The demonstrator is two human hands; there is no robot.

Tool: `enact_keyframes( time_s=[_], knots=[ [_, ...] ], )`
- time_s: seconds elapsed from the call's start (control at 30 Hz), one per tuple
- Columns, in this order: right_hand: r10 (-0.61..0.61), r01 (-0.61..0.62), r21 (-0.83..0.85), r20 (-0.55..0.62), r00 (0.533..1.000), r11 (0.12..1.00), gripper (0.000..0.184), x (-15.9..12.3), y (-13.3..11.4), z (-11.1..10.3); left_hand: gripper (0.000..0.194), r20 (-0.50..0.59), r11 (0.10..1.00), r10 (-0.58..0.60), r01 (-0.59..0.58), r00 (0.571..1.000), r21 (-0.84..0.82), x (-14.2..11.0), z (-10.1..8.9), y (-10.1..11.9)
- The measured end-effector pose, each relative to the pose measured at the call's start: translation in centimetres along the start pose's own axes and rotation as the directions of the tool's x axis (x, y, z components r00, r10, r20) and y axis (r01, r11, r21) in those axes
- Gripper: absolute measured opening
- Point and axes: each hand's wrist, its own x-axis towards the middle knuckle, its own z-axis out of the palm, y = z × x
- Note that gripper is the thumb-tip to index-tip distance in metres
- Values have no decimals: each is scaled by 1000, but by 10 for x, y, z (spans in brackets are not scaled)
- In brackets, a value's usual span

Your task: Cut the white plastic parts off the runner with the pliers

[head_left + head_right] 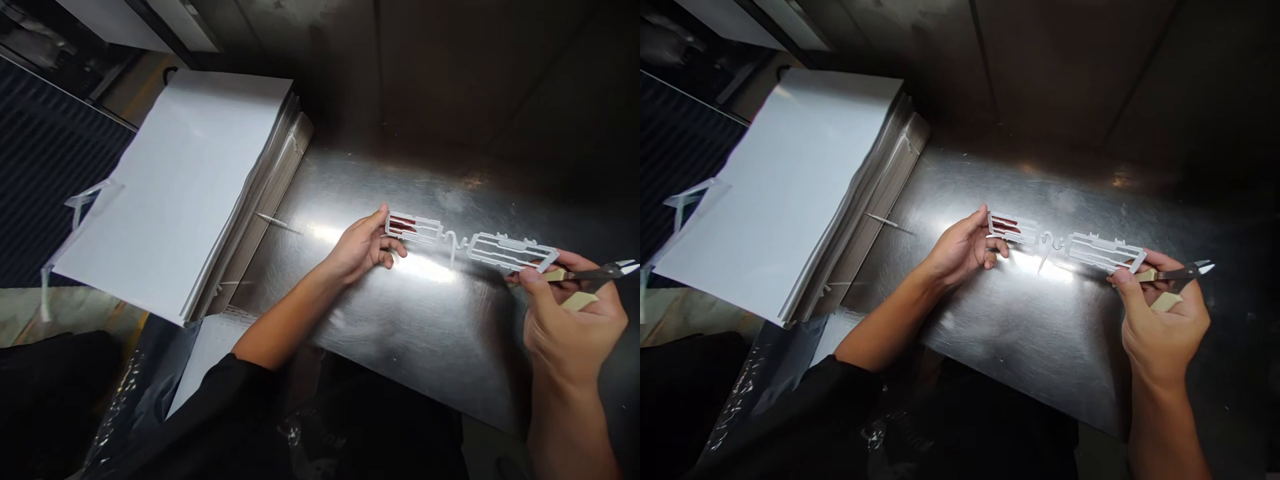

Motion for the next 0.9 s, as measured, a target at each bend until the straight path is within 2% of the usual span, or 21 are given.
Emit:
enact_keyframes(
  time_s=[0.1,0.17,0.23,0.3,0.37,0.43,0.5,0.57,0.63,0.7,0.77,0.83,0.9],
  knots=[
    [-107,98,-130,-65,992,987,44,-1,1,-1,66,17,995,-103,103,995,-5,0,0,0],
    [-191,177,-149,-87,978,973,38,-1,1,0,71,25,987,-159,159,987,-1,-1,0,0],
    [-283,275,-98,-87,955,956,32,1,0,3,58,31,984,-177,177,984,-3,-2,-1,2],
    [-361,356,-65,-86,929,932,27,3,-1,5,34,35,983,-183,184,982,-16,-4,-2,2],
    [-407,394,-132,-93,909,910,24,5,-1,4,31,51,981,-191,192,980,-28,-5,-3,2],
    [-397,369,-209,-113,911,906,31,6,-2,1,37,46,992,-123,124,991,-17,-7,-2,0],
    [-342,307,-246,-112,933,919,40,4,-3,-5,39,15,998,47,-47,999,34,-7,1,-3],
    [-255,246,-252,-2,967,936,38,-2,-4,-11,41,-14,967,228,-225,974,118,-8,5,-8],
    [-142,200,-261,225,964,944,42,-13,-4,-13,42,-29,925,335,-322,942,202,-10,9,-13],
    [-18,148,-258,446,895,955,47,-26,-5,-11,43,-41,894,386,-363,922,263,-13,13,-17],
    [70,105,-265,577,814,959,47,-38,-6,-5,41,-41,879,404,-376,914,294,-16,16,-20],
    [112,73,-265,620,776,961,46,-46,-8,3,38,-19,872,411,-386,912,301,-20,20,-23],
    [122,52,-255,621,774,966,48,-50,-9,9,34,11,870,413,-398,911,291,-23,23,-24]
  ],
)
